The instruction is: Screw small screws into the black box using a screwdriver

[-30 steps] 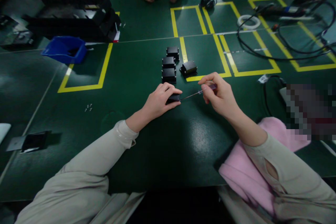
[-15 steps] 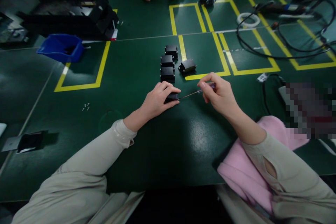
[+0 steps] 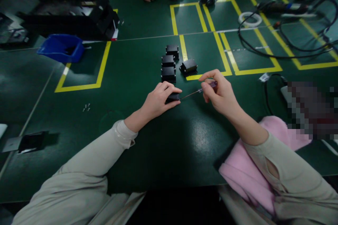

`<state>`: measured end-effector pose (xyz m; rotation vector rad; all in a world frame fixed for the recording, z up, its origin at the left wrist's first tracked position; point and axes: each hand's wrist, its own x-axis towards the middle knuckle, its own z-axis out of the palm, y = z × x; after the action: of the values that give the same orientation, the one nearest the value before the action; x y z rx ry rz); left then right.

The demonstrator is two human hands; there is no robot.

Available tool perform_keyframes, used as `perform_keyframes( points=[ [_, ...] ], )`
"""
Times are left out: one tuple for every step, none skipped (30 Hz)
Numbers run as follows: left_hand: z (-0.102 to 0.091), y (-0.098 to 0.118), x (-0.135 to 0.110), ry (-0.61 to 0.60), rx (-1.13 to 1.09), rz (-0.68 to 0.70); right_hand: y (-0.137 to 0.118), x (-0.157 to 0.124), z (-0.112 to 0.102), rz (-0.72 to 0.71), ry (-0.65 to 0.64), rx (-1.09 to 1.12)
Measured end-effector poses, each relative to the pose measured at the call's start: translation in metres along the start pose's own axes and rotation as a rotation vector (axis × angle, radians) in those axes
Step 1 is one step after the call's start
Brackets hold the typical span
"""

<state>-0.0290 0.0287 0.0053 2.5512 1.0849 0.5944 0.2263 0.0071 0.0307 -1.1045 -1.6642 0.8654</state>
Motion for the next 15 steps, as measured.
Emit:
perform_keyframes(
  points=[
    [-0.0001, 0.0000, -0.0001, 0.001, -0.001, 0.000, 0.0004, -0.0001, 0.0002, -0.002, 0.003, 0.013],
    [-0.0002, 0.0000, -0.0001, 0.001, -0.002, 0.000, 0.0007, -0.0001, 0.0003, -0.002, 0.002, 0.019],
    [-0.0003, -0.0001, -0.0002, 0.001, -0.003, -0.001, 0.0007, -0.0001, 0.0003, 0.001, -0.002, 0.018],
    [-0.0002, -0.0003, -0.0004, 0.000, -0.003, -0.002, 0.0005, -0.0001, 0.0002, 0.007, -0.007, 0.008],
    [-0.0001, -0.0005, -0.0005, 0.000, -0.004, -0.002, 0.0001, 0.0000, 0.0002, 0.012, -0.010, -0.007],
    [-0.0001, -0.0007, -0.0006, 0.000, -0.003, -0.002, -0.0004, 0.0001, 0.0001, 0.014, -0.010, -0.019],
    [0.0000, -0.0009, -0.0007, 0.002, -0.002, -0.002, -0.0009, 0.0001, 0.0001, 0.013, -0.008, -0.024],
    [0.0001, -0.0010, -0.0008, 0.004, -0.001, -0.001, -0.0013, 0.0001, 0.0002, 0.010, -0.006, -0.019],
    [0.0001, -0.0011, -0.0008, 0.005, 0.000, 0.000, -0.0016, 0.0001, 0.0003, 0.003, -0.003, -0.006],
    [0.0000, -0.0011, -0.0009, 0.006, 0.001, 0.002, -0.0017, 0.0001, 0.0004, -0.004, -0.003, 0.011],
    [-0.0001, -0.0011, -0.0009, 0.006, 0.001, 0.004, -0.0017, 0.0001, 0.0005, -0.008, -0.002, 0.027],
    [-0.0002, -0.0010, -0.0010, 0.005, 0.001, 0.007, -0.0015, 0.0001, 0.0005, -0.010, -0.002, 0.041],
    [-0.0002, -0.0010, -0.0009, 0.005, 0.000, 0.008, -0.0013, 0.0001, 0.0004, -0.006, -0.003, 0.049],
    [-0.0002, -0.0010, -0.0009, 0.006, 0.000, 0.009, -0.0011, 0.0001, 0.0003, 0.001, -0.005, 0.050],
    [-0.0001, -0.0010, -0.0009, 0.007, 0.000, 0.010, -0.0009, 0.0001, 0.0002, 0.010, -0.007, 0.042]
  ],
)
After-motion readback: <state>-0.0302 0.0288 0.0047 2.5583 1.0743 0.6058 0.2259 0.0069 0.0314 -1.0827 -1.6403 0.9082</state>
